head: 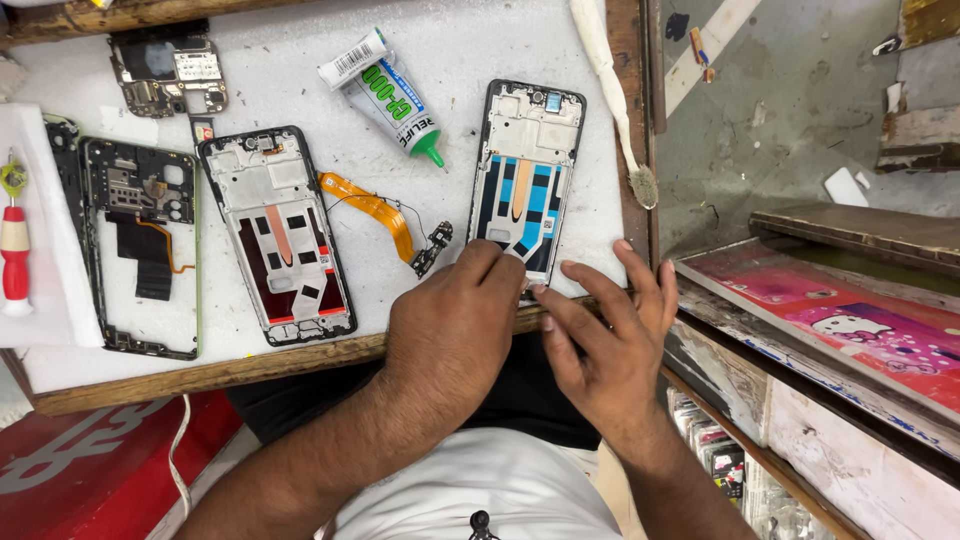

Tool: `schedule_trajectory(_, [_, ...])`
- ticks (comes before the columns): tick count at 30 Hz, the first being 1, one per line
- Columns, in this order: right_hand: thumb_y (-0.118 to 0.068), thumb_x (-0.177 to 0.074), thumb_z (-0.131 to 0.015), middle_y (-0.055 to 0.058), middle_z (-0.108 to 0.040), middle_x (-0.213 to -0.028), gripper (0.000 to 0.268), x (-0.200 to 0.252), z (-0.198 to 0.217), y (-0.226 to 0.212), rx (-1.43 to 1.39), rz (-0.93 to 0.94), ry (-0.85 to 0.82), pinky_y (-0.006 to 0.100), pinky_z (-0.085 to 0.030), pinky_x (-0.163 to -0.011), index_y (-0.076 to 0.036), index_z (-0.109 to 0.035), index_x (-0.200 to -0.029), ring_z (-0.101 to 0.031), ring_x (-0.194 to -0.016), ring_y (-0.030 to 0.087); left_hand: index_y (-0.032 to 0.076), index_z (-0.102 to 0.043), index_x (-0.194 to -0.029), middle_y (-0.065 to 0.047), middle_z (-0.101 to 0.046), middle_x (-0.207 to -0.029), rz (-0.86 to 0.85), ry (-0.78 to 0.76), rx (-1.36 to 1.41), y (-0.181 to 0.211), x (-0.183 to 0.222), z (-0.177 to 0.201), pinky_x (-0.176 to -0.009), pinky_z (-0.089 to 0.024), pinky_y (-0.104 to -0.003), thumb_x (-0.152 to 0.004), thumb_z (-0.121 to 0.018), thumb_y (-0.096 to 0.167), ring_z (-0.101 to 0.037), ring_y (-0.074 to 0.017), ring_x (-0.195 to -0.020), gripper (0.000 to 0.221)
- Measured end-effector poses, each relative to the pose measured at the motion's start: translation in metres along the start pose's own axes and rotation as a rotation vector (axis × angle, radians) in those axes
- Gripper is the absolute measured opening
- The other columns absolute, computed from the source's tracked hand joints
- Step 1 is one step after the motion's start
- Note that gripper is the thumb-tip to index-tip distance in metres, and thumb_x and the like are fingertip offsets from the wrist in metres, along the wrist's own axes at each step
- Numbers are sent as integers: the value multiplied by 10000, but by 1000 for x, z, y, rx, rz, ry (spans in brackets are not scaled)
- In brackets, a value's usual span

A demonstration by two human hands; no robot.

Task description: The person works on three disassembled smartphones laid out on a workbench. They handle internal components, including ribbon cables and small connectors, and use a red-handled screwdriver to adjust parts within the phone frames. The person repeatedly picks up, positions, and secures components across the devices.

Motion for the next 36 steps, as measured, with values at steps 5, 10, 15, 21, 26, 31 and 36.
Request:
schedule_trajectory(5, [-252,-902,-765,25,-601,-1361,254,-10,10,-16,38,-9,-41,735,-123,-1215,-257,-771,-1156,-350,-1479,363,43,-702,-1107,-79,-684,-1082,-71,113,75,-5,9,2,-660,-607,-337,-878,-743,58,-737,-226,-836,233])
schedule_trajectory(10, [-258,-921,-750,37,-583,-1370,268,-11,13,-21,13,-23,-40,734,-120,-1219,-242,-761,-1188,-338,-1488,377,38,-693,-1192,-90,-688,-1197,-143,217,121,-10,27,7,-793,-622,-330,-862,-727,9,-738,-243,-992,334])
schedule_trajectory(15, [-265,-939,-730,41,-579,-1383,250,-8,9,-23,62,-21,-24,756,-79,-1216,-240,-762,-1186,-321,-1502,383,36,-687,-1218,-98,-680,-1233,-170,237,173,-13,36,7,-798,-613,-338,-845,-740,32,-719,-248,-1003,376])
schedule_trajectory(21, [-253,-956,-718,37,-580,-1394,248,-4,10,-27,68,-20,-5,748,-76,-1226,-249,-756,-1201,-326,-1513,376,41,-707,-1182,-111,-647,-1224,-291,280,52,-8,39,6,-700,-583,-341,-844,-746,100,-667,-215,-867,345])
schedule_trajectory(26, [-198,-985,-675,2,-657,-1387,215,-2,6,-18,-22,-36,44,674,-83,-1275,-189,-736,-1191,-359,-1545,321,0,-702,-1093,-158,-646,-1195,-416,264,-136,3,36,8,-644,-569,-321,-856,-719,129,-644,-203,-824,270])
schedule_trajectory(31, [-161,-1003,-632,5,-674,-1374,213,2,1,-9,-29,-27,46,667,-53,-1275,-149,-734,-1189,-353,-1550,305,8,-686,-1022,-156,-646,-1147,-510,189,-261,10,34,8,-635,-575,-296,-863,-715,127,-656,-189,-834,201])
schedule_trajectory(36, [-194,-991,-653,21,-631,-1389,227,0,2,-17,50,3,33,719,-51,-1232,-202,-749,-1197,-333,-1525,327,12,-677,-1003,-160,-649,-1163,-527,172,-229,8,31,11,-662,-587,-295,-863,-718,136,-670,-194,-858,192])
Point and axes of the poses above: each hand's wrist, its own x-axis away from the middle knuckle, its own z-axis out of the back of the hand, y = z × x, the point moved 6 cm from there along -x, towards the middle knuckle
